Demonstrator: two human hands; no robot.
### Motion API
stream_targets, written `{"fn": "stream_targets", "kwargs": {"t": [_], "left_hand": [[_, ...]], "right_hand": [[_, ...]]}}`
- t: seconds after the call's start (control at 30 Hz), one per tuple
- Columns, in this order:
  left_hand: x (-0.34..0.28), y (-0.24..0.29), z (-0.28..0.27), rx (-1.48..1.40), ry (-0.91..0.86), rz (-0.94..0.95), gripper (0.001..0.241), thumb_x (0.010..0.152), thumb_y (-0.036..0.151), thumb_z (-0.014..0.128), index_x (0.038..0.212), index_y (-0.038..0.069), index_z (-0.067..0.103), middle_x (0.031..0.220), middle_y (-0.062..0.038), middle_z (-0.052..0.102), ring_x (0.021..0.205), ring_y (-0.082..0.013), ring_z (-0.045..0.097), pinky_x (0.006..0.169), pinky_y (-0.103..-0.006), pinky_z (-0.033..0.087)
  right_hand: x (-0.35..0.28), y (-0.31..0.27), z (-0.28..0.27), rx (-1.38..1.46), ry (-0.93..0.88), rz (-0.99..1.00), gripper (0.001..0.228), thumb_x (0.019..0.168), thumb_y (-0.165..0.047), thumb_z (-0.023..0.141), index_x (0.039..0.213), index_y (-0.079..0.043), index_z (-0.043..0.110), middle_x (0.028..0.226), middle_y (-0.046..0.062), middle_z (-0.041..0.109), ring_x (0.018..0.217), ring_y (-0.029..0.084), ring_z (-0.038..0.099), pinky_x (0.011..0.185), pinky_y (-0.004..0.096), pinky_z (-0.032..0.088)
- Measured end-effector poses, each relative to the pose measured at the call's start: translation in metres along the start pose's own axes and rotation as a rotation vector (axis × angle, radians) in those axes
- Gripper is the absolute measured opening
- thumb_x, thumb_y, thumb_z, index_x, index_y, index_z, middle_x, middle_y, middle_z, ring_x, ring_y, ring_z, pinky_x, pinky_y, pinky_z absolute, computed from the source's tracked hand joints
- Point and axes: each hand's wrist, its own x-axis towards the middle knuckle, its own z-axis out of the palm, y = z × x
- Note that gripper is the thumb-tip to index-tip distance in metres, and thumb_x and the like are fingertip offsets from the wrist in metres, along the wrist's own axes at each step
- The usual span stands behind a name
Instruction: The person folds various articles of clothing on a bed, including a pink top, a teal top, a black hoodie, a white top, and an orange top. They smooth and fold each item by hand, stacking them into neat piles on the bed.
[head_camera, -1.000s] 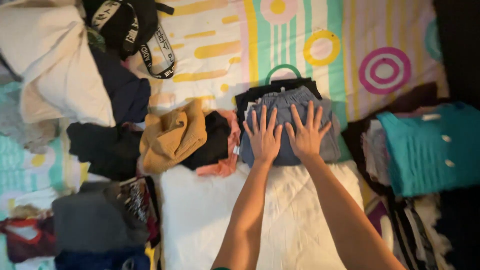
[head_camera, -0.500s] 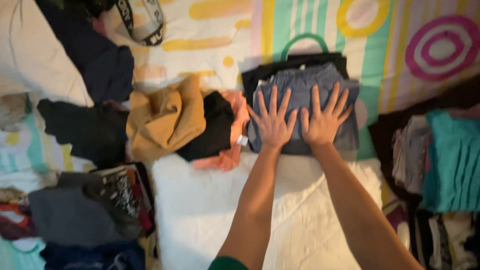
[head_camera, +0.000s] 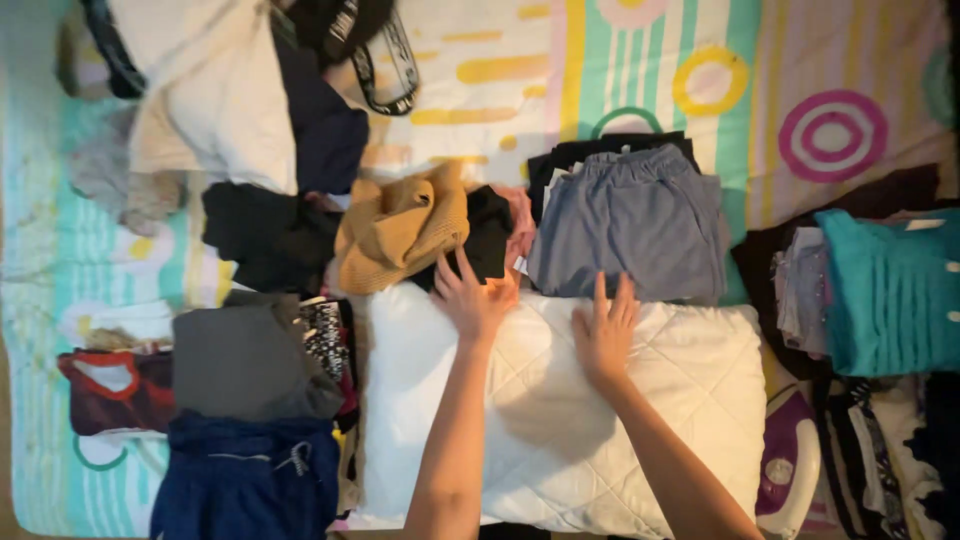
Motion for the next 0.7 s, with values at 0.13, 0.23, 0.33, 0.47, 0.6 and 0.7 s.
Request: {"fn": "stream_targets", "kwargs": {"t": [0.13,0.23,0.33,0.47,0.6,0.7], "left_hand": [[0.001,-0.034,0.018,0.108,-0.266,-0.181,0.105,0.066,0.046,0.086,0.156,0.019,0.039,0.133,-0.026,0.057,0.112,-0.044,0.055,0.089,-0.0572,0.05],[0.001,-0.063,0.064,0.124,-0.353,-0.211,0.094,0.072,0.047,0.083,0.153,0.02,0.044,0.117,-0.022,0.066,0.106,-0.0429,0.061,0.083,-0.0528,0.055],[-0.018,-0.078,0.07,-0.006,-0.247,-0.175,0.074,0.078,0.045,0.079,0.14,0.012,0.055,0.105,-0.02,0.071,0.095,-0.0416,0.066,0.078,-0.0516,0.056],[-0.069,-0.062,-0.009,-0.532,-0.14,-0.158,0.052,0.091,0.041,0.078,0.123,0.003,0.065,0.088,-0.014,0.07,0.076,-0.031,0.064,0.064,-0.0435,0.052],[-0.126,-0.024,-0.161,-1.312,-0.623,-0.478,0.04,0.094,0.035,0.074,0.119,0.004,0.071,0.075,0.002,0.059,0.058,-0.0074,0.049,0.048,-0.0258,0.036],[-0.154,-0.019,-0.202,-1.591,-0.764,-0.467,0.039,0.096,0.033,0.068,0.128,0.011,0.069,0.081,0.006,0.059,0.056,-0.0008,0.044,0.046,-0.0203,0.029]], "right_hand": [[-0.04,-0.001,-0.014,0.187,-0.02,0.012,0.08,0.088,-0.018,0.07,0.159,-0.01,0.034,0.162,0.033,0.028,0.146,0.051,0.029,0.118,0.056,0.028],[-0.063,0.008,-0.032,0.296,-0.111,0.08,0.079,0.087,-0.016,0.071,0.158,-0.012,0.035,0.159,0.032,0.032,0.143,0.05,0.033,0.115,0.053,0.032],[-0.088,0.001,-0.066,0.391,-0.106,0.039,0.072,0.09,-0.016,0.07,0.155,-0.013,0.039,0.153,0.03,0.039,0.14,0.048,0.041,0.113,0.051,0.038],[-0.122,-0.025,-0.118,0.478,-0.163,0.156,0.062,0.092,-0.019,0.069,0.15,-0.016,0.048,0.146,0.017,0.053,0.128,0.034,0.058,0.103,0.044,0.051],[-0.158,-0.054,-0.143,0.697,-0.267,0.202,0.056,0.093,-0.022,0.07,0.146,-0.013,0.053,0.141,0.012,0.06,0.124,0.025,0.063,0.097,0.039,0.056],[-0.174,-0.101,-0.16,0.766,-0.267,0.113,0.067,0.092,-0.021,0.072,0.15,-0.009,0.041,0.147,0.013,0.05,0.125,0.028,0.058,0.096,0.041,0.052]]}}
